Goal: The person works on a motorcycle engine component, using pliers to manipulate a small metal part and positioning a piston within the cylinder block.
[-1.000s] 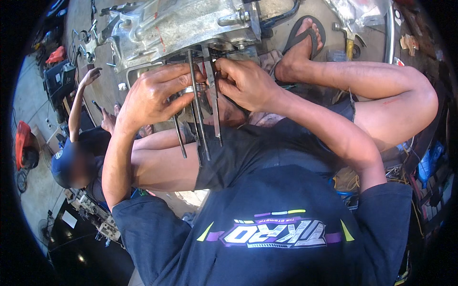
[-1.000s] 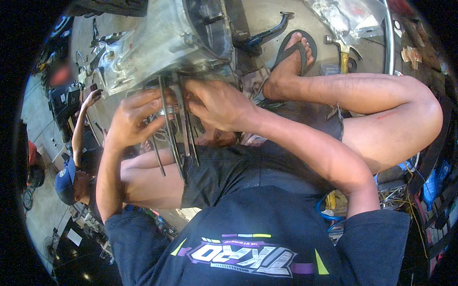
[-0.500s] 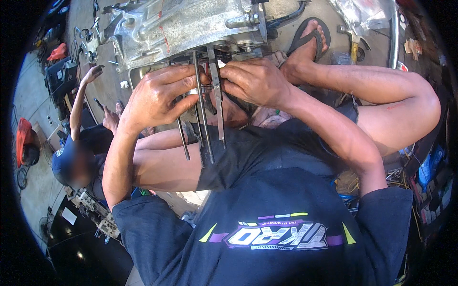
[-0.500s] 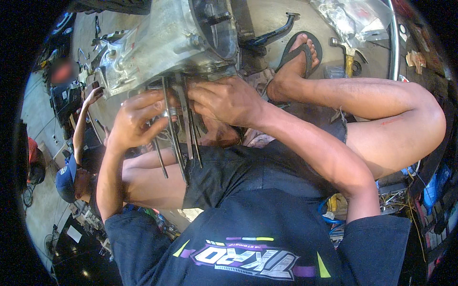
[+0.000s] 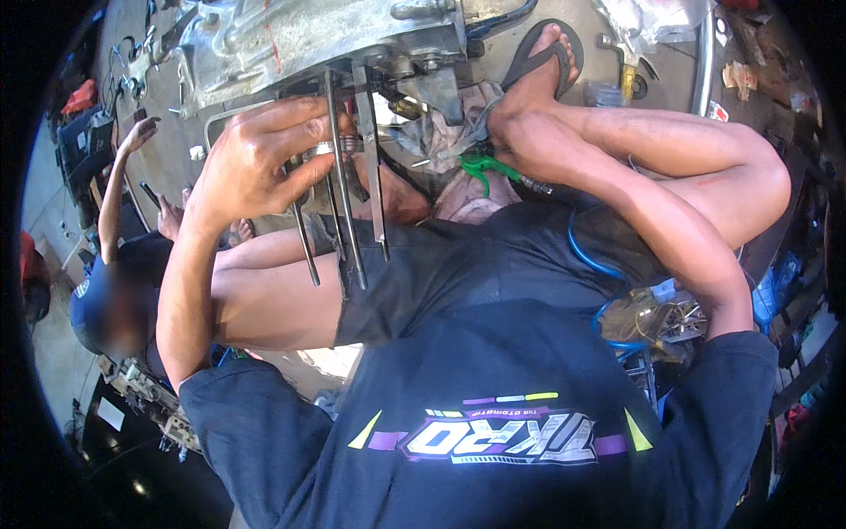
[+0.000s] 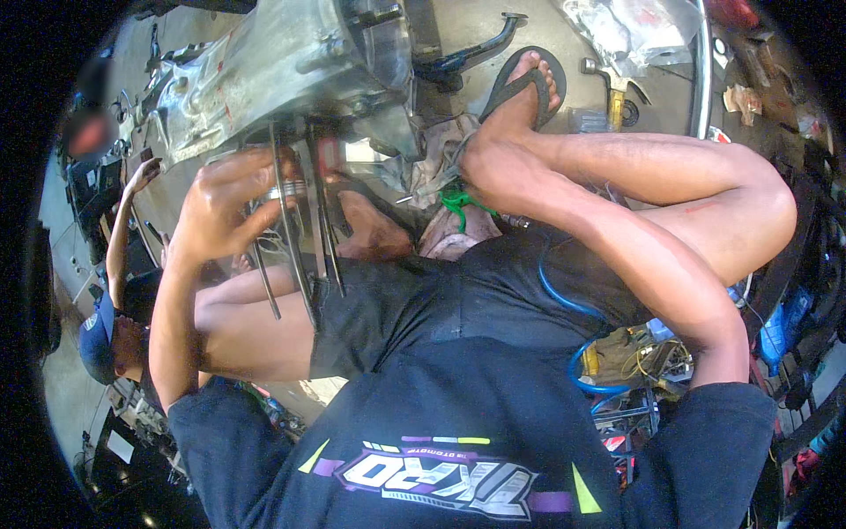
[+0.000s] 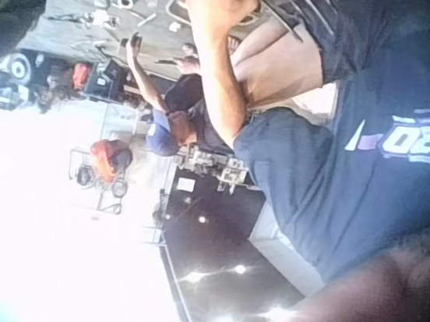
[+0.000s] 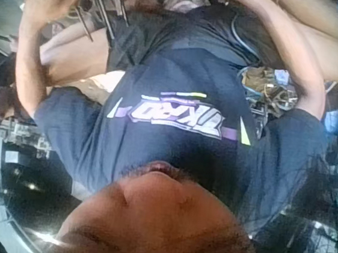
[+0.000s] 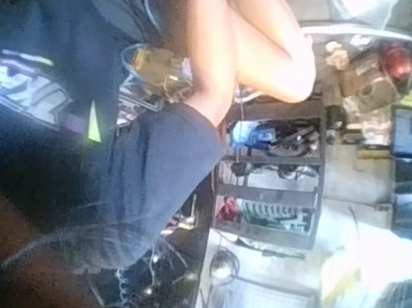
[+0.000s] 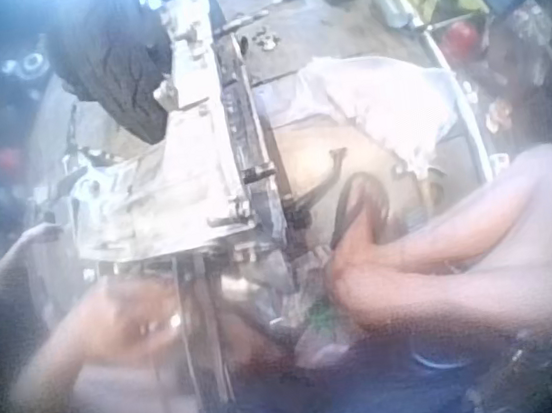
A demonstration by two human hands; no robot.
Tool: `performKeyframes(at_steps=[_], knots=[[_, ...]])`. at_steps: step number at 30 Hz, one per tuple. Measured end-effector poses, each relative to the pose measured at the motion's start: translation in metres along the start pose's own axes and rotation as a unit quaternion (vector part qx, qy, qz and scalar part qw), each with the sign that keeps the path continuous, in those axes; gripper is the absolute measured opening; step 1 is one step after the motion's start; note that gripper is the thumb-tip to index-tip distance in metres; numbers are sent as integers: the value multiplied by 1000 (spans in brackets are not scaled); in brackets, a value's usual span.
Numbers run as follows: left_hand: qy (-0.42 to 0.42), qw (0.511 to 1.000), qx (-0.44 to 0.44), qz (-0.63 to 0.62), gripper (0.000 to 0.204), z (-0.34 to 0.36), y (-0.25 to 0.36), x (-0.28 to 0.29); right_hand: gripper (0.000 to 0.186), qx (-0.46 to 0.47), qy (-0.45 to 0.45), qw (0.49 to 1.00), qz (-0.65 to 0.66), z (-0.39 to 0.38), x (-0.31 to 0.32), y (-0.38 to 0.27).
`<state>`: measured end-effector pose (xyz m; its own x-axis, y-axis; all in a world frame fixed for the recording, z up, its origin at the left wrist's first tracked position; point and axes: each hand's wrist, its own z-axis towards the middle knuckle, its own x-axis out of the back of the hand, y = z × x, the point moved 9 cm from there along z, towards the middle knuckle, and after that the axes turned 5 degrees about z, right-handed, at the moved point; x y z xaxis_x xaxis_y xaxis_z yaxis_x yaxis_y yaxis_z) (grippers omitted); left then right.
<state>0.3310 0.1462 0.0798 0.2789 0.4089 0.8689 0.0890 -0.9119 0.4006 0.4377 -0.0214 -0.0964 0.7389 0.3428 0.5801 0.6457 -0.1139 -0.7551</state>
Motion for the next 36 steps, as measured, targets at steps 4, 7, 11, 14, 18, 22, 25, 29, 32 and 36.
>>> performKeyframes(at_steps=[4, 7, 11, 14, 18, 22, 25, 29, 32, 36], knots=[[9, 1000, 2, 2, 35, -3, -4, 0, 42, -68, -50, 986, -143, -6, -47, 8], [4, 1000, 4, -8, 35, -6, -2, -2, 34, -67, -40, 968, -239, -12, -79, -4], [15, 999, -8, -31, 35, -5, 2, 5, 33, -103, -43, 959, -259, -16, -93, 5], [37, 998, -47, -37, 28, -9, 9, 7, 36, -76, -37, 927, -366, -12, -114, 10], [51, 996, -55, -56, 24, -12, 14, 9, 35, -119, -133, 942, -284, 11, -134, 32], [45, 996, -73, -30, 23, -14, 13, 14, 35, -140, -113, 958, -223, 24, -109, 23], [51, 996, -63, -31, 24, -4, 19, 18, 34, -168, -116, 959, -197, 33, -88, 36], [71, 994, -84, -26, 25, 2, 16, 15, 30, -151, -235, 942, -188, 30, -67, 26], [47, 997, -51, -33, 26, -6, 9, 10, 33, -78, -295, 941, -145, 3, -40, -10], [41, 998, -18, -32, 28, -8, 6, 12, 40, -20, -321, 940, 117, -33, 20, -58]])
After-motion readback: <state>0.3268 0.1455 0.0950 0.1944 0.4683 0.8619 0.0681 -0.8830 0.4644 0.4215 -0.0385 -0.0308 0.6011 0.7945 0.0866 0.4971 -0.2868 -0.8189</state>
